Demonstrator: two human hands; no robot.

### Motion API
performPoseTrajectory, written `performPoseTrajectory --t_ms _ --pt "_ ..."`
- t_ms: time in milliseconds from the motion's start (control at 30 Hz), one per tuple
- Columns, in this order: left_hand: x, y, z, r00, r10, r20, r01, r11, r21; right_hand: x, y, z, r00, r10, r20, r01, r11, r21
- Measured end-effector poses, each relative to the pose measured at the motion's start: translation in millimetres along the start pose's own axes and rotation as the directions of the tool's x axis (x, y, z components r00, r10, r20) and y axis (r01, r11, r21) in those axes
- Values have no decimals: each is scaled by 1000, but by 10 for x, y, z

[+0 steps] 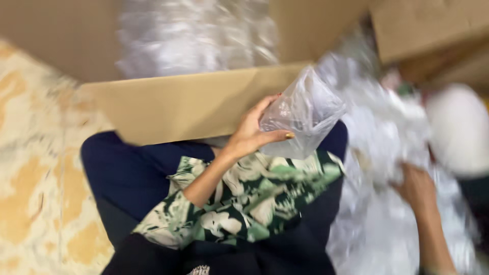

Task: The person sits on the floor with a cardboard box on their lap. They take clear plastic bags, place small plastic containers inside, wrap them, and pack the wrapped items into the box, repeating this for item after item.

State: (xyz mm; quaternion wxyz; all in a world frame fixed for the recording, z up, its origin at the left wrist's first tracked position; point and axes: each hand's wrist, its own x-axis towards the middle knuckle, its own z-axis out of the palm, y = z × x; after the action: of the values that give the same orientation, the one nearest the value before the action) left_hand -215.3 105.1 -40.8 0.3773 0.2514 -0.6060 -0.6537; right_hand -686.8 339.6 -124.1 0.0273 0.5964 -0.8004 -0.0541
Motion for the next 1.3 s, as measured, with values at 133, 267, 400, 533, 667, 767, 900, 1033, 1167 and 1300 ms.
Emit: performPoseTrajectory --t_ms 133,267,400,533,667,767,900,1033,1167,1300 --pt "-50 123 -960 913 301 -274 -258 949 182 30 -422 -798 988 72 -135 -60 994 95" --pt "95 342 -1967 641 460 -614 -463 870 168 447 -1519 -1897 997 -48 -63 79 646 759" --pt "367 645 -2586 330 568 -754 -49 808 587 1210 -2946 -2515 932 -278 -232 340 448 827" --pt "358 707 -2639 320 705 -633 -125 693 710 2521 -4255 -2508 872 -417 -255 468 562 682" --pt "227 568 -2502 342 684 -644 -194 722 664 3874 -5323 -1846 892 -438 112 158 534 831" --pt "194 530 -2455 434 630 -644 -288 774 564 4383 -5883 -1216 865 -412 286 34 616 787" --pt "199 562 -2393 453 528 -719 -33 816 578 4474 -6131 -984 891 -428 152 180 639 748" --pt "227 543 -2390 526 383 -759 -6 895 447 4186 -5874 -1535 747 -645 161 18 261 965" --pt "265 462 -2422 608 152 -779 57 970 234 3736 -5646 -2146 470 -882 -39 -254 -177 951" --pt "363 400 -2425 515 380 -768 -59 910 410 3498 -5614 -2432 440 -893 -93 36 -85 996"
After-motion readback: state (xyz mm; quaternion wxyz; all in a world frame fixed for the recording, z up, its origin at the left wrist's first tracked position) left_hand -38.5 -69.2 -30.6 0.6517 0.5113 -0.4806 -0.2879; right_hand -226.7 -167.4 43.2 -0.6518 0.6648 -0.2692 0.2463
